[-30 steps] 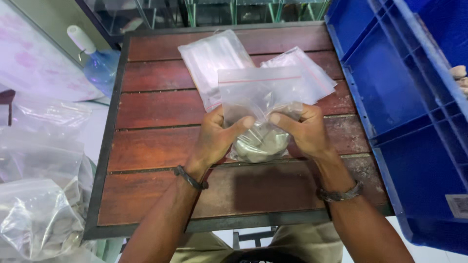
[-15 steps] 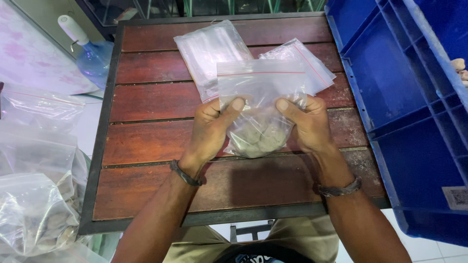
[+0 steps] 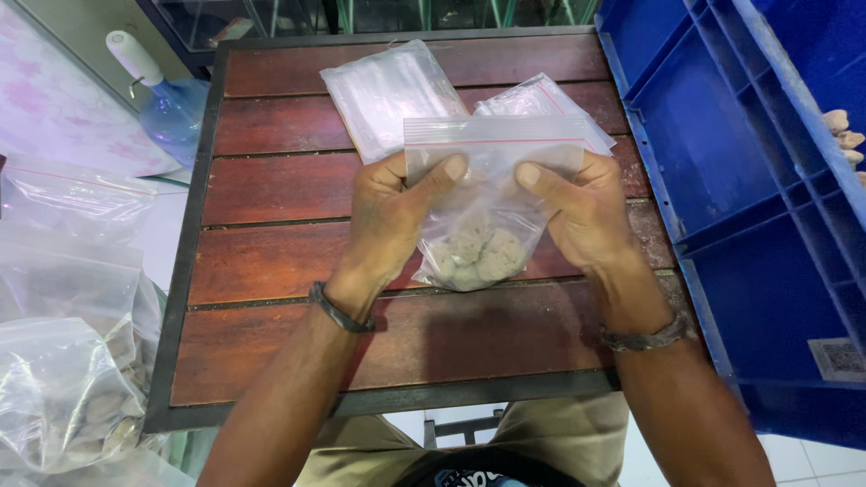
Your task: The person places small rocks into plastic bags by hand, seals the bags, and puts them into a large container.
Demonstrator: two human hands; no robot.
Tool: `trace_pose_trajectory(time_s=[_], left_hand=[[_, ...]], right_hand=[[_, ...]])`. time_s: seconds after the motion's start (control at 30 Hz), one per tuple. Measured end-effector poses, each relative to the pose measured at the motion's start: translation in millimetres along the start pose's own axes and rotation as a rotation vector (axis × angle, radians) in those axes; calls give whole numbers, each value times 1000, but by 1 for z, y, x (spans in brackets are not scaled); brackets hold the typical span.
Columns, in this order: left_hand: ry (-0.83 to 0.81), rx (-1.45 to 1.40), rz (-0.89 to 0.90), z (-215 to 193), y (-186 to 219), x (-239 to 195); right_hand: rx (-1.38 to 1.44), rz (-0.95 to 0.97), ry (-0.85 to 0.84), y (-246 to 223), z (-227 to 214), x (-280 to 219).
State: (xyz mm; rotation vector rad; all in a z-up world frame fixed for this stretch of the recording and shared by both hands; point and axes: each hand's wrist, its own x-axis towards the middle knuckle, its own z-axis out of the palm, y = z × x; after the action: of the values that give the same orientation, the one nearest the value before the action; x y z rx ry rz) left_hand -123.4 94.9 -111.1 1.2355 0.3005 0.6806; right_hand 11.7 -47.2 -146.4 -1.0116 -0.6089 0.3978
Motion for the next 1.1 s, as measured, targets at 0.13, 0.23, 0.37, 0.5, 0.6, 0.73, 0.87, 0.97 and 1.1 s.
trace_pose_trajectory(time_s=[0.13, 0.23, 0.37, 0.5, 0.6, 0.73, 0.87, 0.97, 1.1], left_hand=[[33, 2, -8, -4, 4, 3], [58, -26, -20, -1, 13, 1], [39, 6, 1, -3, 12, 3], [-18, -95, 24, -9, 7, 1], [-61, -73, 60, -8, 6, 2], [-49, 57, 95, -11, 9, 2], [-55, 314, 150, -8, 29, 3], [-107, 400, 234, -1, 38, 7], [-172, 388, 272, 3, 41, 12]], right_hand=[[13, 22, 3, -11, -1, 6], [12, 37, -15, -22, 8, 9], [-17, 84, -48, -32, 8, 14], [-215, 215, -245, -66, 2, 31], [-633, 225, -305, -99, 35, 33], [-814, 210, -460, -110, 42, 42], [-803, 149, -546, -112, 46, 42], [-819, 125, -537, -109, 46, 41], [-857, 84, -506, -105, 42, 41]])
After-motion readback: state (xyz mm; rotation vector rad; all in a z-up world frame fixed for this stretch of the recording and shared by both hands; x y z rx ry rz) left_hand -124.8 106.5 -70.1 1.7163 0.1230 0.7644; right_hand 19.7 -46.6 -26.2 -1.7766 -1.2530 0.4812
